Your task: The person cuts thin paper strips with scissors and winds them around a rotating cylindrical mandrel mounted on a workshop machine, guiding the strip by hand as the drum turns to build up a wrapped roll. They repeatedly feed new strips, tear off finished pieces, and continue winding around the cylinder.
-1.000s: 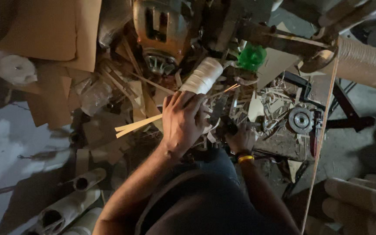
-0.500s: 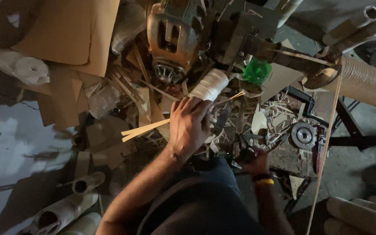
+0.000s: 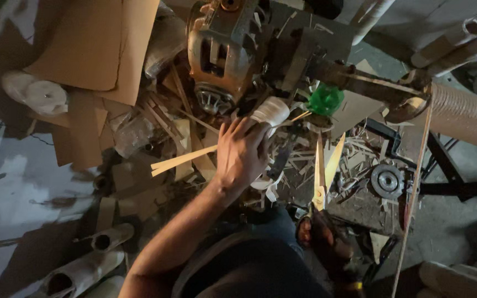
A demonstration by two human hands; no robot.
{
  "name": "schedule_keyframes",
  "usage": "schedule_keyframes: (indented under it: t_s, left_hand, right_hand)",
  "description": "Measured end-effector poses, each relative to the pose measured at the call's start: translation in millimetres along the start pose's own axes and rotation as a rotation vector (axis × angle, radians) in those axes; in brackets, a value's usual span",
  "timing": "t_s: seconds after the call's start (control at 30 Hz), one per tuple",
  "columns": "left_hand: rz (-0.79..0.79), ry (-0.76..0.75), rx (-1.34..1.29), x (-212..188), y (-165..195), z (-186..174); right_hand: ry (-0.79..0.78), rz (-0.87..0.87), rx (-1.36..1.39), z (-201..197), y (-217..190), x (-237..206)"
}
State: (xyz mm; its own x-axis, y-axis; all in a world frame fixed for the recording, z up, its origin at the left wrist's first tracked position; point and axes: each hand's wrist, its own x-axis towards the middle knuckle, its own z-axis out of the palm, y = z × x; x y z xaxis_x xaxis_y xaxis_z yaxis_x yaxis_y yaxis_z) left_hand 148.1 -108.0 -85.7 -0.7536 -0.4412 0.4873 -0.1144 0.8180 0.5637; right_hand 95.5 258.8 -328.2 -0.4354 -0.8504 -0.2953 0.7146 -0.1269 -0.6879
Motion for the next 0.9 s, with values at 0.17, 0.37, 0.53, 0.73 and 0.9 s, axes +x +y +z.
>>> schedule_keyframes:
  t_s: [0.17, 0.37, 0.53, 0.73, 0.9]
  left_hand:
    - [0.095, 0.065, -0.020, 1, 9, 10]
    - [0.170, -0.004, -0.159, -8, 21, 14]
    - [0.171, -0.069, -0.140, -15, 25, 15]
    - [0.222, -0.047, -0.117, -20, 21, 19]
    - [0.213, -0.053, -0.132, -22, 20, 29]
  right_hand:
    - [-0.007, -0.227, -0.462, 70, -42, -28]
    - [-0.064, -0.288, -0.544, 130, -77, -12]
    - [-0.053, -0.289, -0.562, 145, -88, -4]
    - [-0.029, -0.289, -0.625, 143, -93, -1]
    - [-0.067, -0.274, -0.616, 127, -83, 10]
